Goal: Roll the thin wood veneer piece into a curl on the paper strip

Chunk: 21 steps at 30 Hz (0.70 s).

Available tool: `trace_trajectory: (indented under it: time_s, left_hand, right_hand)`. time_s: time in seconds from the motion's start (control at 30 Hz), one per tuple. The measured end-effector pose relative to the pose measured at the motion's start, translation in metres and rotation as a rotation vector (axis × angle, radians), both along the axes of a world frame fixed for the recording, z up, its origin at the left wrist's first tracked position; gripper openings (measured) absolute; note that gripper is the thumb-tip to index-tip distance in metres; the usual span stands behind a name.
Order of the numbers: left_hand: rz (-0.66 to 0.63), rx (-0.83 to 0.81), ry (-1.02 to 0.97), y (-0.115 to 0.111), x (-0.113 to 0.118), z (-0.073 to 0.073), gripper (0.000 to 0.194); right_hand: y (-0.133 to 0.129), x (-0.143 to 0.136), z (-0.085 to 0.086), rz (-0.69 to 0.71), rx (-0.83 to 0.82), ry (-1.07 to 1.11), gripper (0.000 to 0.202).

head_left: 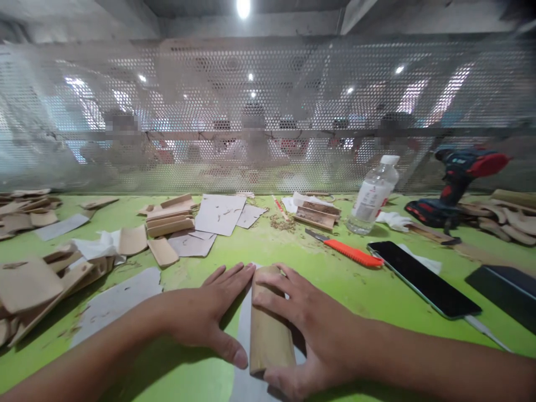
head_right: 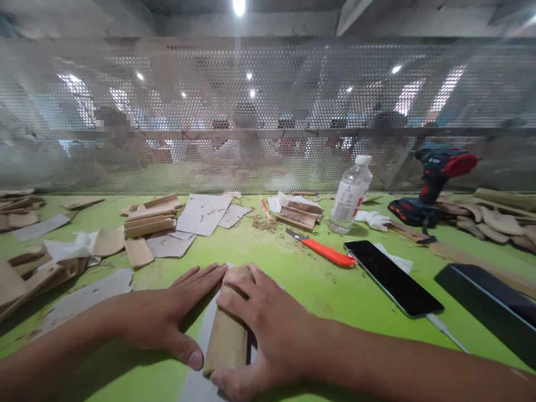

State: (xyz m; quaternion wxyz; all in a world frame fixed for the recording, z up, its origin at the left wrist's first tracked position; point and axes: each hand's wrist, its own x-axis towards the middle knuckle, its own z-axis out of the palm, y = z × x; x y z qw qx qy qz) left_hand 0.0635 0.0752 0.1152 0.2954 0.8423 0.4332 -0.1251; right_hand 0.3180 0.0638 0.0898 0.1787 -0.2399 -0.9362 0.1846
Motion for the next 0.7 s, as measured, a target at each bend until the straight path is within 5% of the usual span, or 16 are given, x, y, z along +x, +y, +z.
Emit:
trace_trajectory:
  time_s: [0.5, 0.7]
  left_hand:
    - [0.014, -0.007, -0.026, 0.0, -0.001, 0.0, 0.141]
    - [0.036, -0.019, 0.02, -0.002, 0.003, 0.007, 0.145]
  right_hand:
    - [0.003, 0.0, 0.005, -0.003, -0.036, 0.011, 0.085]
    - [0.014, 0.002, 0.004, -0.135, -0.025, -0.038, 0.085]
